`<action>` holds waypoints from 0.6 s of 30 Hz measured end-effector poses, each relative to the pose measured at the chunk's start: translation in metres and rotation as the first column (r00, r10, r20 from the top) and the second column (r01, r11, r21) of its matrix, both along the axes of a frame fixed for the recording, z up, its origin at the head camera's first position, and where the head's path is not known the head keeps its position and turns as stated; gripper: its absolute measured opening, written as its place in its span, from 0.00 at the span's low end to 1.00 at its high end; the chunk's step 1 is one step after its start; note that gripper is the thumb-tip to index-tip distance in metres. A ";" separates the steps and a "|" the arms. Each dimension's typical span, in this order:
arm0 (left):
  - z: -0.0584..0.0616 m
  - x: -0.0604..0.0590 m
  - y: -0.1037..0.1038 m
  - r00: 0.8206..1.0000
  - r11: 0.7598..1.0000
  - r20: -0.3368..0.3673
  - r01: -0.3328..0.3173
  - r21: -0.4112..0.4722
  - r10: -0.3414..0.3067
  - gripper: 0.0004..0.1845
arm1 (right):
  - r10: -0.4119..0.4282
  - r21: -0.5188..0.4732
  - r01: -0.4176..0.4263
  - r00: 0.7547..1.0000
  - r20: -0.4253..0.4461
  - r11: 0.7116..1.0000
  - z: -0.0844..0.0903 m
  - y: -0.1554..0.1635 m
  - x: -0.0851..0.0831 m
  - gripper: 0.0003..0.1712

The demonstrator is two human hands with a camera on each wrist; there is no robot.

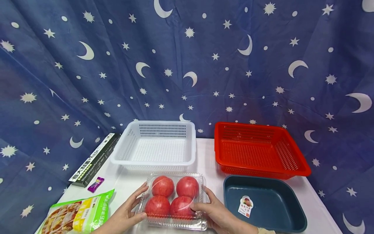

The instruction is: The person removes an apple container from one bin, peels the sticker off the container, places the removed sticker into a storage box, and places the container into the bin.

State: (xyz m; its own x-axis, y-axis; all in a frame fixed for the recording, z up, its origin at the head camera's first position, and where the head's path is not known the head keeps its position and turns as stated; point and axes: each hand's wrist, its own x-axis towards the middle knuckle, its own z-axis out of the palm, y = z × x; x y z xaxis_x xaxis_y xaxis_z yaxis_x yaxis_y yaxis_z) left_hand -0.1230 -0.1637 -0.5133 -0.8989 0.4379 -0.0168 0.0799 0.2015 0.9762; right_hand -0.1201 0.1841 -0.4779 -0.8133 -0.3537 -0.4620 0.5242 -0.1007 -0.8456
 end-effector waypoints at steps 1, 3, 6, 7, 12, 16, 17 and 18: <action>0.000 0.000 0.000 1.000 1.000 -0.001 0.001 -0.001 -0.001 0.42 | -0.002 0.004 0.002 1.000 -0.001 1.000 0.000 0.000 0.000 0.57; 0.001 0.000 0.000 1.000 1.000 -0.014 0.004 -0.002 -0.004 0.42 | -0.008 0.014 0.008 1.000 0.002 1.000 -0.001 -0.001 0.000 0.57; 0.002 0.000 0.000 1.000 1.000 -0.030 0.004 -0.006 -0.004 0.42 | -0.025 0.038 0.025 1.000 0.000 0.999 -0.002 -0.002 0.000 0.56; 0.003 0.000 0.000 0.999 1.000 -0.036 0.004 -0.005 -0.004 0.42 | -0.028 0.038 0.028 1.000 0.000 0.999 -0.002 -0.003 0.000 0.56; 0.005 0.001 -0.001 0.997 1.000 -0.074 0.022 0.006 -0.022 0.41 | -0.026 0.017 0.026 1.000 -0.003 1.000 -0.002 -0.002 0.001 0.55; 0.005 0.002 -0.003 0.993 0.998 -0.111 0.052 0.025 -0.049 0.41 | -0.008 0.013 0.009 1.000 -0.007 1.000 -0.001 0.000 0.003 0.54; 0.005 0.002 -0.004 0.992 0.998 -0.115 0.057 0.030 -0.053 0.41 | -0.004 0.021 0.004 1.000 -0.007 1.000 0.000 0.001 0.004 0.54; 0.006 0.003 -0.005 0.992 0.998 -0.116 0.061 0.033 -0.057 0.41 | -0.001 0.029 0.001 1.000 -0.004 1.000 0.000 0.001 0.004 0.53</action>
